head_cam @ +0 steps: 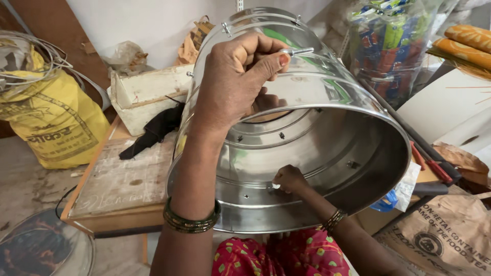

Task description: The person assembles a cylindrical metal container by inserting bolts into pre-drilled holes and tightening them with nuts. They rotate the container to access different sections and secure the fasteners by hand.

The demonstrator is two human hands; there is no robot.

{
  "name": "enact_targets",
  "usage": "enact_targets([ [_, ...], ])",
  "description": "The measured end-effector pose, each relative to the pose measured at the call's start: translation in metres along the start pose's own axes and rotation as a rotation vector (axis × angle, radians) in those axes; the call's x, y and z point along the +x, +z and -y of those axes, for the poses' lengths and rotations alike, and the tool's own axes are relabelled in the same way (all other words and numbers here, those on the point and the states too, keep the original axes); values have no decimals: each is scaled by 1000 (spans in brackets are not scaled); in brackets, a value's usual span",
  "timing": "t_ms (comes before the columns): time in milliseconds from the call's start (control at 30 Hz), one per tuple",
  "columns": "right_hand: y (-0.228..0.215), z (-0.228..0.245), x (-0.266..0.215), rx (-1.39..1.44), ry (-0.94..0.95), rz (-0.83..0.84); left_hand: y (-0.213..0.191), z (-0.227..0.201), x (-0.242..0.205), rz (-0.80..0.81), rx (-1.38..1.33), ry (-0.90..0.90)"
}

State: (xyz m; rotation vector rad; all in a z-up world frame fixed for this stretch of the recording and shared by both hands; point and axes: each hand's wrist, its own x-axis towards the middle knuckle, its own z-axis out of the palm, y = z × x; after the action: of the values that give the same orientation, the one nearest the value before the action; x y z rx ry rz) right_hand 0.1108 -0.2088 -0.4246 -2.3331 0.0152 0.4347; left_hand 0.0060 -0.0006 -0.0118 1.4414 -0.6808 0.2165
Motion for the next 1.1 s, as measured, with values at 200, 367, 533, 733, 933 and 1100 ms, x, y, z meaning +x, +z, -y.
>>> enact_targets([
  [200,-23,7,-12,284,-12,51,1,-2,0,-13,4,0],
  [367,-49,35,-60,618,-6,161,0,-1,0,-44,29,-39],
  [533,-83,96,-140,635,-140,151,-3,6,6,-18,152,128],
  [733,-156,170,-271,312,-450,140,-2,4,5,-60,74,-15],
  [933,-230,231,-313,99,-739,-649,2,-8,1,-128,101,-160],
  [1100,-263,271,-275,-102,-723,-849,5,-15,-1,-120,247,-39],
])
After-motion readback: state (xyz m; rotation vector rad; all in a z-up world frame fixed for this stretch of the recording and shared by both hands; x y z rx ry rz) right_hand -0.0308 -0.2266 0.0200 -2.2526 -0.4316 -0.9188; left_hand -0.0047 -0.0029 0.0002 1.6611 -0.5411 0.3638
